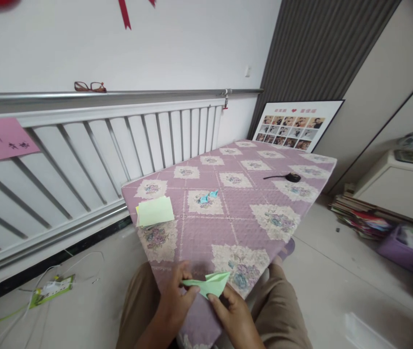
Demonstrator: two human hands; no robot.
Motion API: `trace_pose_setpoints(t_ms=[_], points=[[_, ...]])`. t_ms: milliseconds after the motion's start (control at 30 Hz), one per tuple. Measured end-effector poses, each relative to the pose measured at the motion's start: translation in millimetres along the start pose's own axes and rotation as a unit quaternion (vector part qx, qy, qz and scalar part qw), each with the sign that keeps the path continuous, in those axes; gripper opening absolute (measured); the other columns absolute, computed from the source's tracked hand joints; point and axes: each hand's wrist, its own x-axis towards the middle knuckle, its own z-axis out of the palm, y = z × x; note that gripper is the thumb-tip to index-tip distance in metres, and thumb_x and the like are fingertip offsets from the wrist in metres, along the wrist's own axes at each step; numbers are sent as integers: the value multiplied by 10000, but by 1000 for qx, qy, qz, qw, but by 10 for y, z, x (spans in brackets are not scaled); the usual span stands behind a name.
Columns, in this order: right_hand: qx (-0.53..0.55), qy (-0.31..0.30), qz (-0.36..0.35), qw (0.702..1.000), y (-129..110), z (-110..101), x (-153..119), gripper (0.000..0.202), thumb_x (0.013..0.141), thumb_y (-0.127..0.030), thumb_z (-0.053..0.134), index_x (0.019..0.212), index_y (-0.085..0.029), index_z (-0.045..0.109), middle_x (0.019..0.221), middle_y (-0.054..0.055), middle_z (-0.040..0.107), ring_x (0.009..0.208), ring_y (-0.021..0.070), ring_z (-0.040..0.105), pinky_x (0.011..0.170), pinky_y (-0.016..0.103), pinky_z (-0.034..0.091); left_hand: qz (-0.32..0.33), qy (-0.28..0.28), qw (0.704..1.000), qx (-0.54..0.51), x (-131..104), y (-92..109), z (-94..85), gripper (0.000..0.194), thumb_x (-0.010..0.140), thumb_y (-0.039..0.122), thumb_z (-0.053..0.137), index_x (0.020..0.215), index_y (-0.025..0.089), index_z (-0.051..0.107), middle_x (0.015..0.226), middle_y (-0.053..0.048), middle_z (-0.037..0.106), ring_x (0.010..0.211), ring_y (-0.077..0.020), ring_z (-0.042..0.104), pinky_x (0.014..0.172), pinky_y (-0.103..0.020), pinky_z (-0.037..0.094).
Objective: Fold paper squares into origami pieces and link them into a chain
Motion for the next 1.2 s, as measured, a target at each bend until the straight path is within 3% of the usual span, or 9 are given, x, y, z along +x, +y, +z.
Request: trace_pose_setpoints(t_ms=[100, 200, 267, 400, 600, 733, 933, 1100, 1200], points=[[73, 54, 5, 996, -95, 0, -13, 318, 808, -416, 583, 1006, -203, 709, 1030, 110, 715, 950, 256, 652, 878, 364, 497, -50, 49, 986, -148, -51, 72, -56, 543, 730, 275, 591, 1251, 233, 442, 990, -32, 585, 813, -160, 565, 753, -281, 461], [97, 87, 5, 991, -187, 28, -13, 300, 786, -411, 615, 979, -207, 718, 988, 97, 726, 910, 249, 669, 853, 342, 515, -95, -19, 968, -232, -126, 75, -5, 479, 696, 302, 657, 1154, 211, 549, 940, -32, 619, 806, -169, 568, 735, -273, 449], [107, 87, -8, 990, -230, 56, -17, 273, 795, -397, 608, 966, -214, 718, 964, 86, 729, 892, 236, 673, 829, 318, 525, -94, -81, 959, -253, -168, 28, 82, 369, 700, 337, 676, 1031, 182, 624, 802, -11, 623, 713, -148, 547, 683, -258, 435], [78, 79, -38, 993, -268, 101, -46, 228, 827, -379, 571, 916, -224, 713, 911, 70, 727, 823, 208, 672, 785, 289, 532, -115, -71, 946, -296, -200, -62, 255, 371, 662, 506, 714, 706, 145, 640, 532, 39, 506, 503, -90, 426, 511, -216, 346], [-16, 37, -88, 995, -267, 104, -85, 205, 868, -304, 500, 894, -223, 686, 880, 70, 702, 825, 193, 651, 773, 279, 519, -162, -55, 911, -375, -222, 114, 248, 402, 610, 519, 755, 695, 153, 610, 532, 38, 527, 499, -86, 432, 492, -211, 324], [-60, -5, -100, 993, -177, -12, -53, 204, 848, -229, 464, 854, -210, 666, 845, 67, 687, 809, 196, 641, 757, 292, 514, -154, -57, 929, -332, -207, 198, 108, 314, 650, 453, 707, 655, 154, 608, 556, 13, 566, 526, -105, 464, 538, -235, 362], [-35, 60, -20, 997, -185, -348, 1, 210, 867, -360, 502, 915, -212, 643, 822, 40, 673, 744, 174, 641, 656, 244, 507, -142, -47, 967, -208, -175, 143, -71, 194, 692, 315, 640, 847, 199, 654, 674, 10, 651, 640, -150, 549, 639, -262, 418], [-62, 24, -78, 995, -393, -391, -4, 157, 850, -285, 538, 957, -225, 637, 887, 41, 647, 855, 183, 614, 767, 273, 481, -84, -90, 985, -119, -168, 99, -106, 132, 677, 224, 632, 805, 195, 649, 789, -2, 670, 744, -167, 578, 667, -252, 423], [-94, -42, -88, 991, -452, -338, -7, 166, 838, -202, 526, 959, -226, 637, 891, 43, 639, 861, 186, 599, 773, 291, 465, -45, -98, 989, -99, -171, 121, -123, 143, 691, 214, 609, 823, 183, 653, 874, -28, 680, 810, -183, 594, 725, -264, 435]])
